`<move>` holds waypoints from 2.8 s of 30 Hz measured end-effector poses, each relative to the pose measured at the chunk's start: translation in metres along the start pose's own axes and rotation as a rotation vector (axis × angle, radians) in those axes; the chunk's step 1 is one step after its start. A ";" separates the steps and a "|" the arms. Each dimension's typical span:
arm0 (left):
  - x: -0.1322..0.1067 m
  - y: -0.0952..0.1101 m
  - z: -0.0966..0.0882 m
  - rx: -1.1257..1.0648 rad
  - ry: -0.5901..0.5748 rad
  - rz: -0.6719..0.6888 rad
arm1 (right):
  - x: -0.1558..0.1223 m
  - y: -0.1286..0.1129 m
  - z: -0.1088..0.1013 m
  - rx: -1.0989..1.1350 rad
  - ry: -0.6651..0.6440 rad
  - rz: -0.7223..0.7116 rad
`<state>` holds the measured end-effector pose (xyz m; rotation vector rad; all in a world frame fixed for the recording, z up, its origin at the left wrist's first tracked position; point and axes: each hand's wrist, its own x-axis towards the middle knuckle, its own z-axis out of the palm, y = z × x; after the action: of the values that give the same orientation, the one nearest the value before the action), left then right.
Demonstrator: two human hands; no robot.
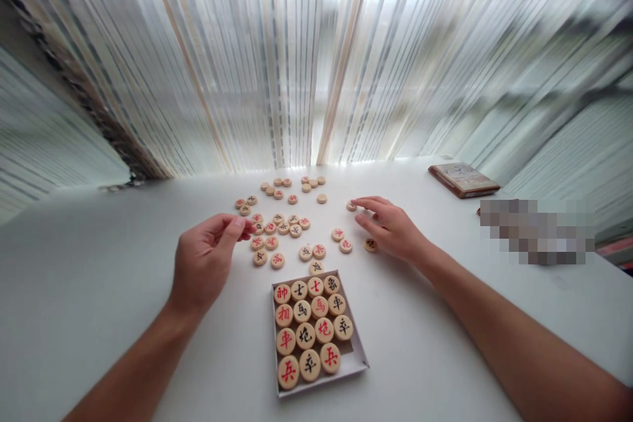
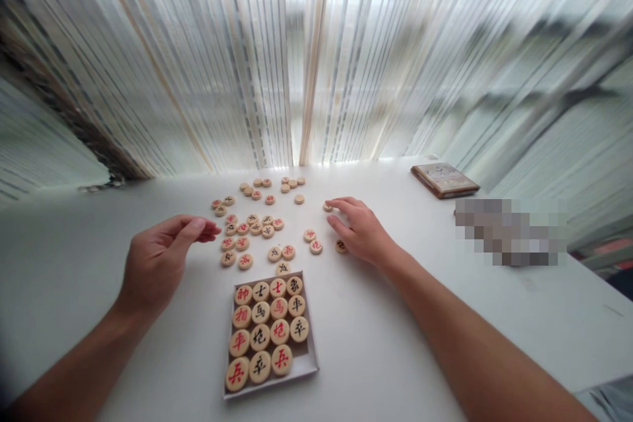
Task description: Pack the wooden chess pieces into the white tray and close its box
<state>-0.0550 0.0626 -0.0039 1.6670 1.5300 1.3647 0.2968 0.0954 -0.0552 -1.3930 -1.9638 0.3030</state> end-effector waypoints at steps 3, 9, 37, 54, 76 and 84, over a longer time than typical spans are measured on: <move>0.012 -0.007 -0.010 0.050 0.017 -0.006 | -0.001 -0.004 0.000 0.001 -0.005 0.016; 0.023 -0.024 -0.017 0.213 0.029 -0.015 | 0.007 -0.022 0.001 -0.021 -0.023 0.052; 0.012 -0.025 -0.004 0.389 -0.057 -0.021 | 0.086 -0.084 0.053 -0.020 -0.261 -0.146; 0.008 -0.017 0.000 0.334 -0.055 0.018 | 0.085 -0.111 0.073 0.128 -0.286 -0.061; -0.051 0.035 0.029 -0.507 -0.571 -0.165 | -0.014 -0.123 0.010 1.166 -0.349 0.253; -0.055 0.036 0.028 -0.496 -0.476 -0.139 | -0.022 -0.123 0.009 1.073 -0.317 0.230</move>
<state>-0.0071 0.0095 -0.0018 1.4058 0.9227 1.0599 0.2051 0.0287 -0.0025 -0.8437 -1.4208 1.4952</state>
